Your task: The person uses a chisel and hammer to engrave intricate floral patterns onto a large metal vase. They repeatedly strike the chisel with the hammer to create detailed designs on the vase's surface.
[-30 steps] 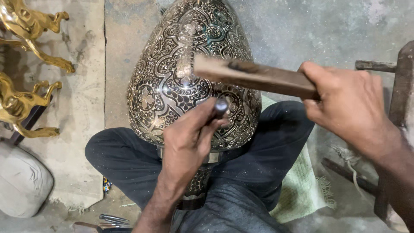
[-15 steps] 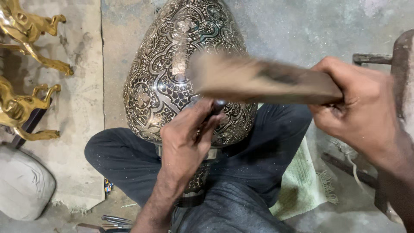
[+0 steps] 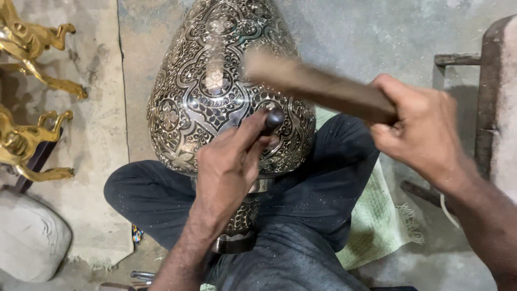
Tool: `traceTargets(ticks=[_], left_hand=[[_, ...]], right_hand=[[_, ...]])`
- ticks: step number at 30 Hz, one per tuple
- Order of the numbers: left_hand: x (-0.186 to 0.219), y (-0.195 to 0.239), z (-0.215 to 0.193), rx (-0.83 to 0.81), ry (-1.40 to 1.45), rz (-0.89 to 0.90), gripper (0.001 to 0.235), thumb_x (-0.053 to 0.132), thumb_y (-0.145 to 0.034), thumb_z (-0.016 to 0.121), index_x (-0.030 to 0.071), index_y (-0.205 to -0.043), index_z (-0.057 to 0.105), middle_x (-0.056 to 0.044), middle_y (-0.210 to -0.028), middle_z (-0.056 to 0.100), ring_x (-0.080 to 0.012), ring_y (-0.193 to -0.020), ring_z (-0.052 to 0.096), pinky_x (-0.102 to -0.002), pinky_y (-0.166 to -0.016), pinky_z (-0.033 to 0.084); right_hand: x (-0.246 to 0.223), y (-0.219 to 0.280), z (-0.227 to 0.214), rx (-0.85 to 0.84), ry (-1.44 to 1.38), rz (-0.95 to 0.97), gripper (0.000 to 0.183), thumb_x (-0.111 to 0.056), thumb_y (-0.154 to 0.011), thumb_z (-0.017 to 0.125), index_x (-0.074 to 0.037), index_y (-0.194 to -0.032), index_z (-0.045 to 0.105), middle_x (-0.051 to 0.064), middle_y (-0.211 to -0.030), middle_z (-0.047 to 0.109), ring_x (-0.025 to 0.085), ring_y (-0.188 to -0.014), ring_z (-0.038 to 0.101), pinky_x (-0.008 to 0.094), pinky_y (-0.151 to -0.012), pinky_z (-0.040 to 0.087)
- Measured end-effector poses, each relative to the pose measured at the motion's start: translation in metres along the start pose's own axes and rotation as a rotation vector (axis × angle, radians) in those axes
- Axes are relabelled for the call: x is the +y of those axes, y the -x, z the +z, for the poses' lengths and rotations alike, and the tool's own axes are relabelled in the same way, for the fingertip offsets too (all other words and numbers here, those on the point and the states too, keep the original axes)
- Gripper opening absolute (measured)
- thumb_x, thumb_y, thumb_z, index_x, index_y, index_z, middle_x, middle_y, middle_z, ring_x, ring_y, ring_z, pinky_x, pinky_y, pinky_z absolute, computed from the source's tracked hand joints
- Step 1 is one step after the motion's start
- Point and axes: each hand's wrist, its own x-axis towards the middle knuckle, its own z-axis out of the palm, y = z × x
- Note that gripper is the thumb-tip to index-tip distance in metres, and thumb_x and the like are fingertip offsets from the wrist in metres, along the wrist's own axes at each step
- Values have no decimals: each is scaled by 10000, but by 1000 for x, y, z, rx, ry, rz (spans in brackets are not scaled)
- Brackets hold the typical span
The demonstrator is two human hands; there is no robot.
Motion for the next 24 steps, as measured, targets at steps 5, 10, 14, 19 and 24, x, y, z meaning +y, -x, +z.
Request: traceTargets(ticks=[5, 10, 14, 19, 24], left_hand=[[-2, 1, 1, -10, -22, -16, 396, -7, -952, 721, 118, -1325, 675, -58, -941, 789, -127, -796, 760, -250, -605, 658], [0, 0, -3, -33, -21, 7, 444, -34, -920, 721, 147, -1321, 660, -47, -908, 784, -127, -811, 762, -256, -648, 664], [4, -1, -8, -41, 14, 9, 548, -68, -898, 701, 154, -1392, 618, -62, -948, 773, -145, -829, 766, -270, -671, 670], [4, -2, -9, -68, 41, -15, 520, -51, -913, 717, 156, -1380, 622, -50, -897, 765, -136, -789, 759, -283, -633, 650], [0, -4, -9, -74, 47, 14, 522, -82, -909, 682, 154, -1371, 626, -35, -929, 777, -107, -784, 750, -265, -605, 636]], right_hand=[[-15, 9, -22, 15, -39, 9, 198, -5, -843, 719, -65, -1029, 685, 75, -673, 670, 158, -535, 642, 321, -481, 500], [-33, 8, -30, 143, 76, -138, 154, -25, -787, 739, -61, -919, 668, 65, -683, 657, 173, -570, 614, 329, -480, 441], [-36, 6, -26, 168, 2, -143, 149, -9, -816, 720, -58, -942, 658, 56, -707, 638, 156, -589, 584, 325, -495, 416], [-31, 9, -21, 72, -245, 37, 93, -31, -904, 712, -91, -948, 657, 41, -650, 571, 130, -523, 524, 314, -476, 391], [-25, 11, -19, 20, -250, 121, 145, -38, -862, 754, -58, -973, 663, 44, -595, 606, 125, -495, 572, 305, -460, 436]])
